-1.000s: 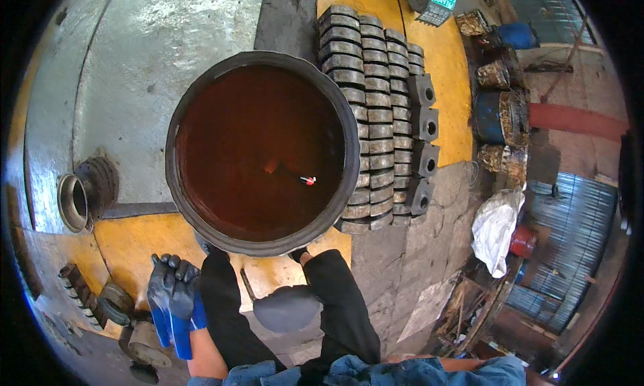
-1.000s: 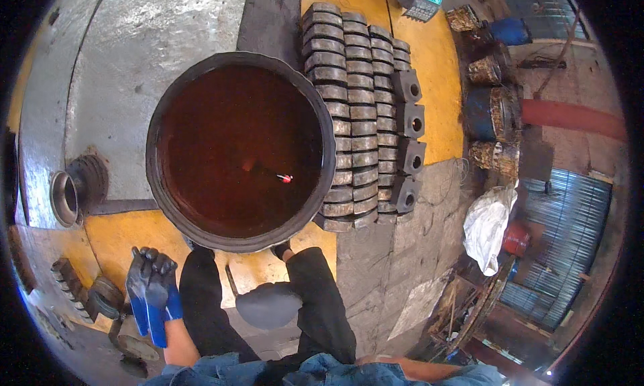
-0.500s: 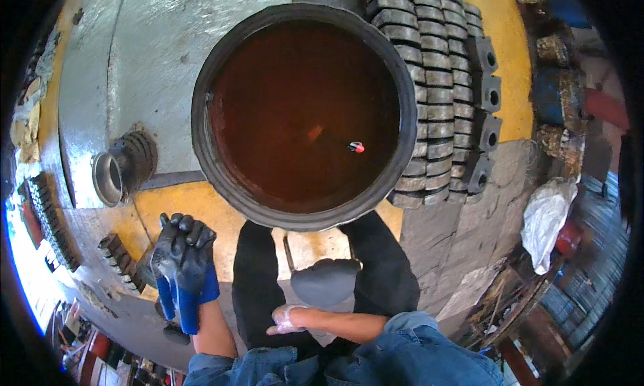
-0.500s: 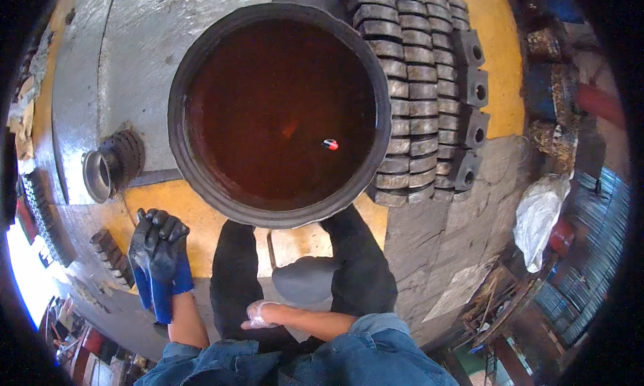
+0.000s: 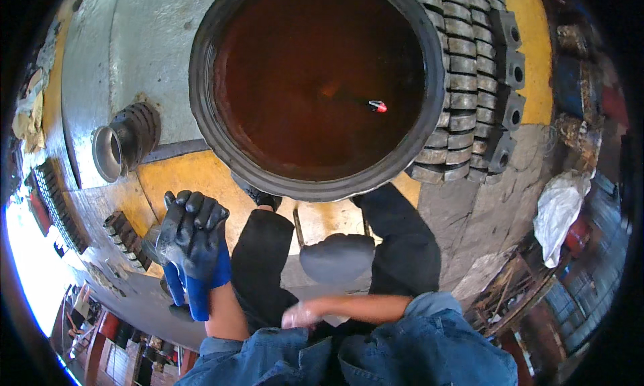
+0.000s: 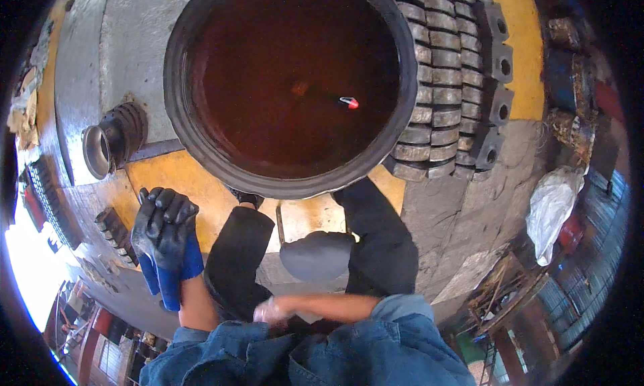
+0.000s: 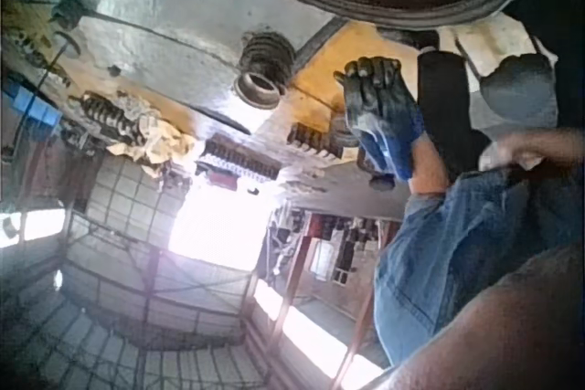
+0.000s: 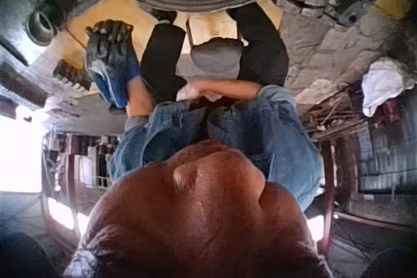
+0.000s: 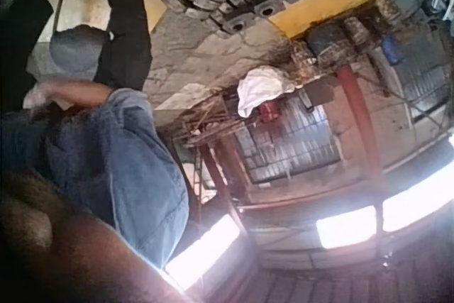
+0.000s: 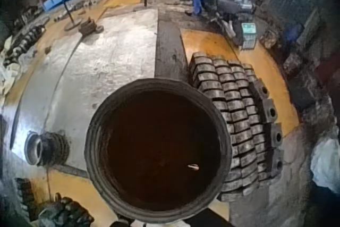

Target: The person, wearing blue gloves, picks up metal blocks one by one and places them into a large container of dark liquid. After several blocks are submerged, the person uses a brush to coat them with the liquid while they are in the container.

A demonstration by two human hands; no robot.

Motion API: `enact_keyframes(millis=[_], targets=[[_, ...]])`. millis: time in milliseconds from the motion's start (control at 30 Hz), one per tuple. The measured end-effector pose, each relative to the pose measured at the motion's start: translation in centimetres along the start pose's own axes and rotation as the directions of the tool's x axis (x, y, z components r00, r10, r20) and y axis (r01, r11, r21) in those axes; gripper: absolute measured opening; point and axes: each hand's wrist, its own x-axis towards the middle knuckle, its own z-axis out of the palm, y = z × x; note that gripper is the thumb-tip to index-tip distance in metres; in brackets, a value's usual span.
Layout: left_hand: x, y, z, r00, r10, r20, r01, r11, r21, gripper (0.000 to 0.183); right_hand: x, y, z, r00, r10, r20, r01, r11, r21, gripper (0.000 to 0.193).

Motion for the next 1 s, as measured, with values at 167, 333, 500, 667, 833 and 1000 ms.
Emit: enact_keyframes(millis=[167,333,500,667,833,1000], targets=[[1.2,0.5,-3.6,1.000,0.015,0.003,-0.015,1.000,-0.009,0.043,-4.7,3.4,-14.3,0.462,0.079,-0.883,-0.780,0.510,-0.362,0.062],[2.9,1.7,-5.3,0.999,0.032,0.015,-0.032,0.999,-0.023,0.043,-8.5,8.2,-15.5,0.436,0.163,-0.885,-0.868,0.335,-0.365,0.096],[4.4,3.2,-5.8,0.997,0.071,0.041,-0.070,0.997,-0.020,0.042,-8.4,11.1,-15.9,0.570,0.189,-0.800,-0.812,0.278,-0.513,0.074],[5.5,4.3,-5.8,0.992,0.112,0.059,-0.111,0.994,-0.016,0.042,-6.5,11.6,-16.5,0.594,0.230,-0.771,-0.796,0.310,-0.521,0.075],[6.2,5.1,-5.7,0.984,0.149,0.096,-0.151,0.989,0.010,0.042,-2.1,12.0,-17.6,0.659,0.274,-0.701,-0.744,0.377,-0.552,0.074],[7.5,5.0,-5.0,0.960,0.213,0.184,-0.241,0.960,0.145,0.034,3.0,14.6,-20.4,0.725,0.156,-0.671,-0.675,0.358,-0.645,0.033]])
